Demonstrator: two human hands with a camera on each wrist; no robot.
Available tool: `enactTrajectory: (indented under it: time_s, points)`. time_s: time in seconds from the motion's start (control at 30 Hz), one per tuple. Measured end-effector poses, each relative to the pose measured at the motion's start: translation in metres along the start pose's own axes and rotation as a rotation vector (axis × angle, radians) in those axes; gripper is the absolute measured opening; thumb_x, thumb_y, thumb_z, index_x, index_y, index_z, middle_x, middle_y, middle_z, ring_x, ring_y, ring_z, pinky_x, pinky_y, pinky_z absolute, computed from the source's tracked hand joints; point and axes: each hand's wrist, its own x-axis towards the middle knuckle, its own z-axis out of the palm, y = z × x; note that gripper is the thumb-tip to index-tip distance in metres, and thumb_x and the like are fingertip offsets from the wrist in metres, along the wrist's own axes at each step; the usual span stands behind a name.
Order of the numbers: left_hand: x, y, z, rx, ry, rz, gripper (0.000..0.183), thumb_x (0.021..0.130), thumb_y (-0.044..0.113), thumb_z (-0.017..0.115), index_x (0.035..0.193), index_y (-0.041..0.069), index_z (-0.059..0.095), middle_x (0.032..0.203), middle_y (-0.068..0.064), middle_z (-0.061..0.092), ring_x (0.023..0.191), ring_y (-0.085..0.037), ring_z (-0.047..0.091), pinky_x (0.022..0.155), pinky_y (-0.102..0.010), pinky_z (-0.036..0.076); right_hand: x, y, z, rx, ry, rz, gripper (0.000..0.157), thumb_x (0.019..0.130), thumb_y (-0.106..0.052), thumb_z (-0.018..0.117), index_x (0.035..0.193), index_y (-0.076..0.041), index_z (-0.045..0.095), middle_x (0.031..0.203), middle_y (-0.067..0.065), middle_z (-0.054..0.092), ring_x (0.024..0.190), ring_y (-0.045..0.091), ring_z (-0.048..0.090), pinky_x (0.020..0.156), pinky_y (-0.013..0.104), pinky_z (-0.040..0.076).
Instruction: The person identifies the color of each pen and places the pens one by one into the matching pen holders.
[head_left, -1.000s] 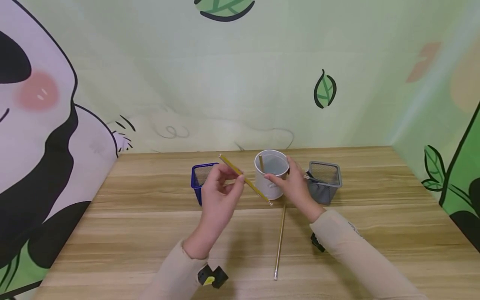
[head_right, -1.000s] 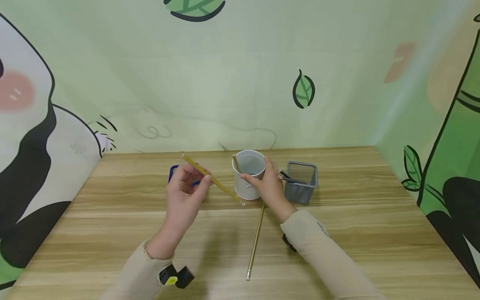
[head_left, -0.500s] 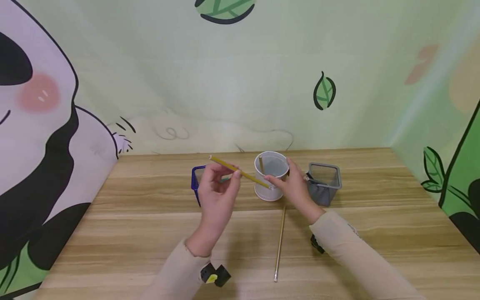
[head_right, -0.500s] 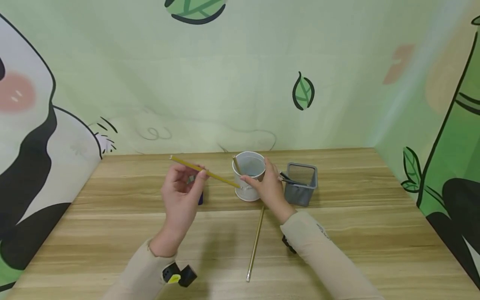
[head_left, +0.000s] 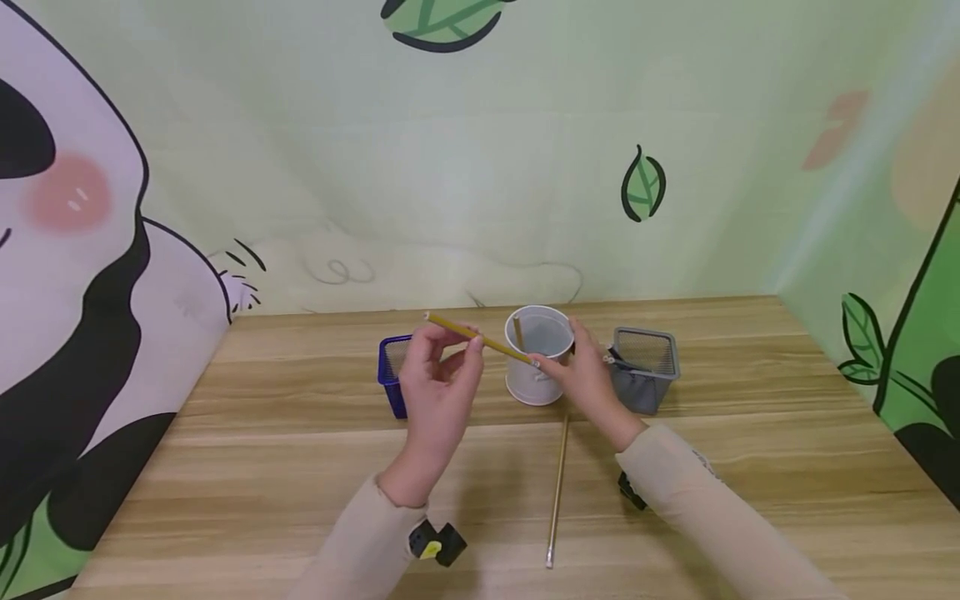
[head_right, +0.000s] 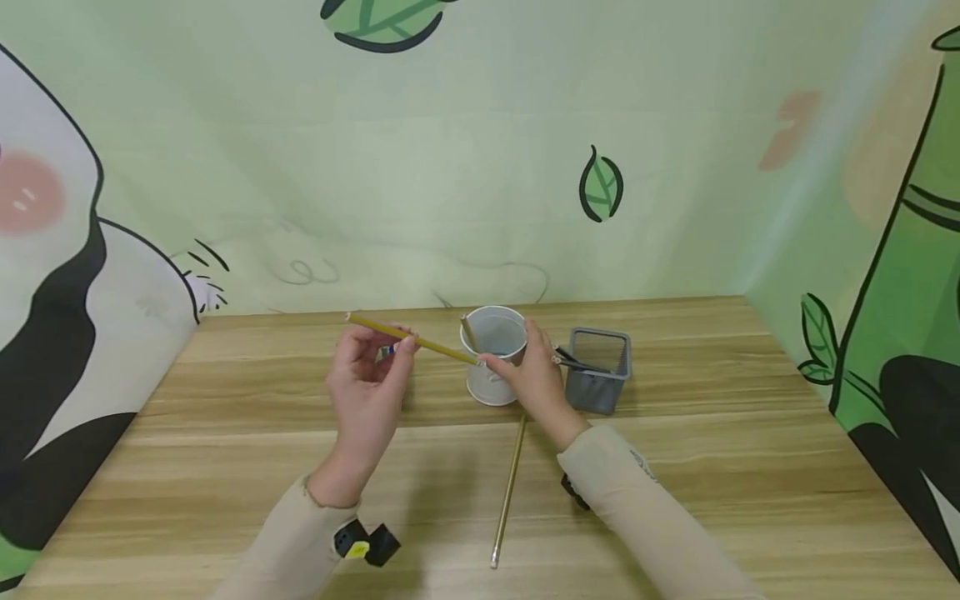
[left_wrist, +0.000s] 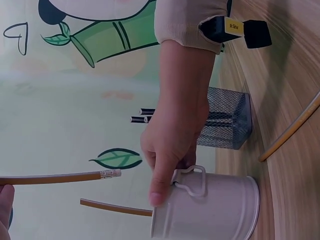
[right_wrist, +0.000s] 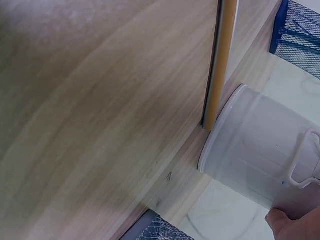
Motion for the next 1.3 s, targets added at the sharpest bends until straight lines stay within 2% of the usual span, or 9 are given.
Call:
enactTrajectory:
  time_s: [0.17, 0.27, 0.47, 0.57, 0.63, 0.9, 1.03, 1.3]
  points:
    - [0.000, -0.003, 0.003, 0.001, -0.015, 0.043, 0.015, 0.083, -0.012, 0.061, 0.095, -0.012, 0.051, 0.093, -0.026, 0.059, 0.091, -0.006, 0.060, 0.074, -0.021, 0.055, -0.001, -0.001, 0.000, 0.006, 0.001, 0.005, 0.085, 0.084, -0.026, 0.073, 0.145, 0.008, 0.025, 0.144, 0.030, 0.034, 0.132, 0.041, 0.038, 0.107, 0.052, 0.035]
    - [0.000, -0.006, 0.004, 0.034, -0.020, 0.095, 0.014, 0.083, -0.013, 0.061, 0.094, -0.012, 0.052, 0.093, -0.024, 0.060, 0.091, -0.013, 0.061, 0.075, -0.024, 0.057, -0.001, 0.000, 0.000, 0.026, 0.006, -0.007, 0.085, 0.083, -0.025, 0.074, 0.144, 0.009, 0.025, 0.143, 0.030, 0.035, 0.132, 0.041, 0.038, 0.108, 0.052, 0.034]
    - [0.000, -0.012, 0.007, 0.171, -0.055, 0.284, 0.020, 0.078, -0.017, 0.063, 0.093, -0.009, 0.053, 0.091, -0.021, 0.060, 0.087, -0.030, 0.061, 0.074, -0.027, 0.057, -0.002, 0.000, 0.001, 0.052, 0.018, -0.045, 0.087, 0.080, -0.030, 0.077, 0.143, 0.006, 0.030, 0.137, 0.027, 0.043, 0.127, 0.038, 0.043, 0.105, 0.051, 0.038]
    - [-0.001, -0.017, 0.008, 0.221, -0.084, 0.368, 0.024, 0.076, -0.017, 0.065, 0.095, -0.008, 0.053, 0.091, -0.020, 0.059, 0.085, -0.030, 0.061, 0.074, -0.025, 0.057, -0.002, 0.000, 0.001, 0.047, 0.015, -0.058, 0.087, 0.080, -0.031, 0.076, 0.143, 0.007, 0.030, 0.136, 0.027, 0.043, 0.127, 0.039, 0.043, 0.105, 0.051, 0.038]
    - [-0.001, -0.020, 0.008, 0.235, -0.103, 0.398, 0.025, 0.076, -0.017, 0.065, 0.096, -0.008, 0.054, 0.091, -0.020, 0.058, 0.085, -0.030, 0.061, 0.075, -0.024, 0.057, -0.001, 0.000, 0.001, 0.044, 0.009, -0.059, 0.087, 0.081, -0.032, 0.076, 0.143, 0.007, 0.029, 0.137, 0.028, 0.042, 0.128, 0.039, 0.042, 0.106, 0.051, 0.037]
    - [-0.006, -0.032, 0.012, 0.277, -0.165, 0.438, 0.020, 0.080, -0.011, 0.064, 0.097, -0.007, 0.054, 0.091, -0.018, 0.058, 0.085, -0.027, 0.061, 0.078, -0.023, 0.056, -0.001, 0.003, 0.002, 0.066, -0.021, -0.035, 0.089, 0.082, -0.032, 0.075, 0.145, 0.006, 0.025, 0.139, 0.026, 0.040, 0.127, 0.037, 0.043, 0.105, 0.050, 0.039]
    - [-0.007, -0.036, 0.015, 0.297, -0.192, 0.436, 0.019, 0.082, -0.010, 0.064, 0.098, -0.006, 0.054, 0.092, -0.018, 0.058, 0.085, -0.026, 0.062, 0.079, -0.022, 0.055, -0.002, 0.002, -0.001, 0.058, -0.022, -0.031, 0.090, 0.082, -0.032, 0.074, 0.145, 0.008, 0.023, 0.140, 0.027, 0.038, 0.128, 0.038, 0.043, 0.105, 0.050, 0.039]
    - [-0.007, -0.041, 0.018, 0.293, -0.192, 0.405, 0.024, 0.079, -0.014, 0.064, 0.099, -0.007, 0.054, 0.092, -0.019, 0.058, 0.087, -0.028, 0.063, 0.079, -0.023, 0.056, -0.001, 0.001, -0.002, 0.064, -0.017, -0.041, 0.087, 0.082, -0.030, 0.074, 0.144, 0.007, 0.026, 0.137, 0.026, 0.041, 0.125, 0.037, 0.044, 0.104, 0.050, 0.040]
